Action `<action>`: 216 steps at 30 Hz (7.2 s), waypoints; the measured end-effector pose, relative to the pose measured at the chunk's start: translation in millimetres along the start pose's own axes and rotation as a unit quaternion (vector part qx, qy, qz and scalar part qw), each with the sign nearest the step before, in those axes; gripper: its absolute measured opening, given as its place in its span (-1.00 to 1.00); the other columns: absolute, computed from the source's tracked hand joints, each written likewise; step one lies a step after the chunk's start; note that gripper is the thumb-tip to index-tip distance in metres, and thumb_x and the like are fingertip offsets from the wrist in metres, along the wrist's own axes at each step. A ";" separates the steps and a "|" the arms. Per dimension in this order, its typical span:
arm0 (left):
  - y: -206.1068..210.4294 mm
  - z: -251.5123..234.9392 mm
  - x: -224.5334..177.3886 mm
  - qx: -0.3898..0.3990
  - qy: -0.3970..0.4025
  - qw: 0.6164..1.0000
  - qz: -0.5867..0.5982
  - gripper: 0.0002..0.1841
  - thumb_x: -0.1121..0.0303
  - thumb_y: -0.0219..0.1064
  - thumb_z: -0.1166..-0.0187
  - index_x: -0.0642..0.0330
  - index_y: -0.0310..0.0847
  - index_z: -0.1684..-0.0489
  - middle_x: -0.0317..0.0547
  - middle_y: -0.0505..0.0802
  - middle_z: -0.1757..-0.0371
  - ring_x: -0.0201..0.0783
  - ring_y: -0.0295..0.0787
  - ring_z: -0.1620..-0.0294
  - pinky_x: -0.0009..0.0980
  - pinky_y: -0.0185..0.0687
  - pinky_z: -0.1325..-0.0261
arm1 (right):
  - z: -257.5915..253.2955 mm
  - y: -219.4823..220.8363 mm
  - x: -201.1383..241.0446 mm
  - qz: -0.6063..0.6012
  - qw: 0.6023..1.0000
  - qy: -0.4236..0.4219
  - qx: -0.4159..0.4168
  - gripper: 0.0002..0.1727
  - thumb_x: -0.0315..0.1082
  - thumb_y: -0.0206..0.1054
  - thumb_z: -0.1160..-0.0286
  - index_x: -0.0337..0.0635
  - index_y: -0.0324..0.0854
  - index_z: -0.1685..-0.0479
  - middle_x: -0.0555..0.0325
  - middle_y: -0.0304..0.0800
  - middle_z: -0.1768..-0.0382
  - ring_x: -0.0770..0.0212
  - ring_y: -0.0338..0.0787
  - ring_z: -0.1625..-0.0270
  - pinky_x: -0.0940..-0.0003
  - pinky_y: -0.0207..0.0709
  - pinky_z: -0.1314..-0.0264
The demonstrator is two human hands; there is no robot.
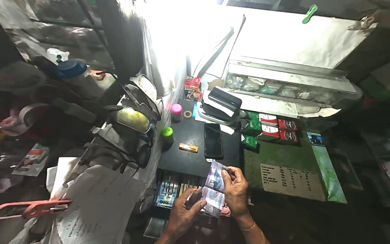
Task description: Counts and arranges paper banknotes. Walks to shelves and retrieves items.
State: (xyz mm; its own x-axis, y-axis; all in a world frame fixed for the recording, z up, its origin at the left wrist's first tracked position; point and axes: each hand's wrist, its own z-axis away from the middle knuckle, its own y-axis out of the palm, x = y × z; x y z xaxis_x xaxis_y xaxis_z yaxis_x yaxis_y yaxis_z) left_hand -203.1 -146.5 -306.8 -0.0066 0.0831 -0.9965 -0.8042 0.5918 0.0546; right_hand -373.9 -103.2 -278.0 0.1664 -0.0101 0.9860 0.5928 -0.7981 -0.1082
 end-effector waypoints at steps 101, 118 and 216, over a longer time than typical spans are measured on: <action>8.4 0.5 -15.1 -0.080 0.003 0.993 0.088 -0.71 0.45 0.03 -0.78 0.34 0.72 -0.01 -0.24 0.94 0.19 -0.46 0.89 0.17 -0.45 0.82 -0.04 | 51.2 -0.1 7.0 -0.116 0.953 0.114 0.255 -0.59 -0.64 0.49 -0.26 -0.43 0.60 -0.15 0.07 0.87 0.06 0.37 0.88 0.11 0.46 0.81 -0.05; -8.0 9.9 -21.8 -0.021 0.158 0.976 0.150 -0.62 0.16 0.03 -0.86 0.05 0.78 -0.22 -0.10 0.95 0.02 -0.24 0.93 0.02 -0.33 0.85 -0.15 | 77.3 -14.7 -30.2 -0.094 0.946 0.017 0.309 -0.78 -0.68 0.41 -0.32 -0.46 0.80 0.06 0.05 0.95 0.11 0.47 0.90 0.05 0.53 0.77 -0.16; -22.1 43.0 12.7 -0.065 -0.056 0.995 0.050 -0.67 0.41 0.08 -0.73 0.46 0.64 -0.22 -0.03 0.95 -0.05 -0.27 0.92 -0.01 -0.35 0.80 -0.17 | 127.3 -6.7 -21.9 0.304 0.824 -0.318 0.356 -0.93 -0.38 0.39 -0.39 -0.13 0.77 0.31 -0.07 0.76 -0.40 -0.08 0.60 -0.61 -0.10 0.48 -0.58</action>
State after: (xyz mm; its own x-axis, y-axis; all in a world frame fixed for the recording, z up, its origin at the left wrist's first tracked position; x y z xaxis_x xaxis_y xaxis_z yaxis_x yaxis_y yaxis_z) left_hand -159.9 -124.1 -317.9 -0.0306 0.2298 -0.9728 -0.8728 0.4682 0.1381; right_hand -281.2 -20.9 -315.0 0.8491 0.2203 0.4801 0.5214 -0.2042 -0.8285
